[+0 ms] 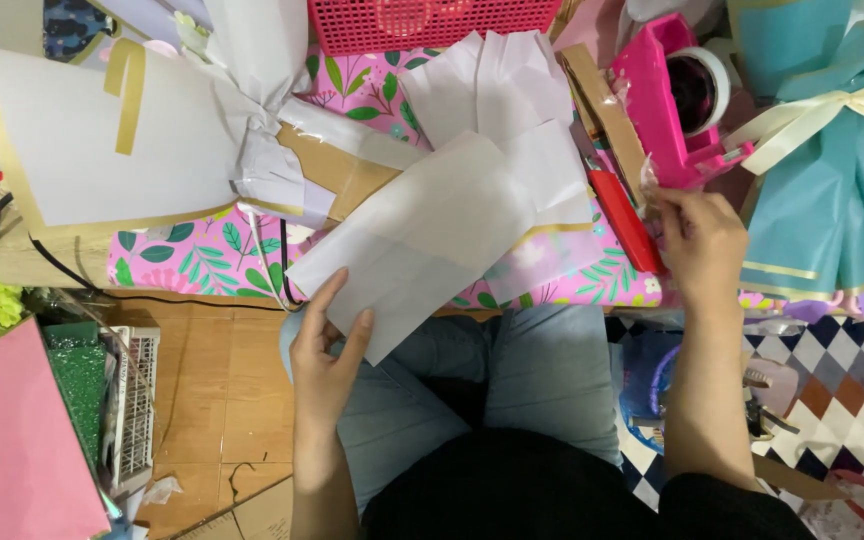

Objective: The person sits on the floor and wraps a rectangular cardboard box with white paper and gold tape. They fold the paper around the box, secure it with tape, and use a red utility knife to trim the excess paper.

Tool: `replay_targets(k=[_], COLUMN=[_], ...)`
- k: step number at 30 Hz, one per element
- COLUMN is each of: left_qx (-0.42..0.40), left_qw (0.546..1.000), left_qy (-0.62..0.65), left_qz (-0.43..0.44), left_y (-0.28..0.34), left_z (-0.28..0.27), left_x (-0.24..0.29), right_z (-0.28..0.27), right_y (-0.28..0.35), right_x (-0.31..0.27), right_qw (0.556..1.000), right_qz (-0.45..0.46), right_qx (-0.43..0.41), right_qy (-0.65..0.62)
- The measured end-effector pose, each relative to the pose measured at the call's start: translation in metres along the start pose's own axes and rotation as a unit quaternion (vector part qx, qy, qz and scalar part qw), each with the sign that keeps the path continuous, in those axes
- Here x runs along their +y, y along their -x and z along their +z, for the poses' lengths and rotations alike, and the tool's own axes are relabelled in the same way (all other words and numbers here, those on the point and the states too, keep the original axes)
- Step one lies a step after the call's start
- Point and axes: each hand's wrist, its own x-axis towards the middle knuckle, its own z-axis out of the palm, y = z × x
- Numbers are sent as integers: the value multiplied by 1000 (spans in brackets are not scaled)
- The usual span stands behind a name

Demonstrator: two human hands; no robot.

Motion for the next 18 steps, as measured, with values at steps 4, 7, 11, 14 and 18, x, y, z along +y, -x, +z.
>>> replay_targets(k=[4,7,11,14,18], left_qx=[1,-1,-6,-2,-1], left_qw=[1000,1000,1000,1000,1000], left_qy=[-3,2,3,-3,4], left_qz=[2,-10,-12,-11,-25], left_y=[-1,0,0,1,2], left_z=[1,3,5,4,2], left_x=[1,2,2,1,1], right_z=[-5,-1,-2,-1,4], right_y=[3,10,5,5,12], right_x=[-3,2,-7,-5,9], right_qw=[999,998,999,1000,1000], right_qz=[-41,17,21,9,-17], right_qx=[-14,-36,-23,-16,-7], right_qy=[-8,41,16,3,9])
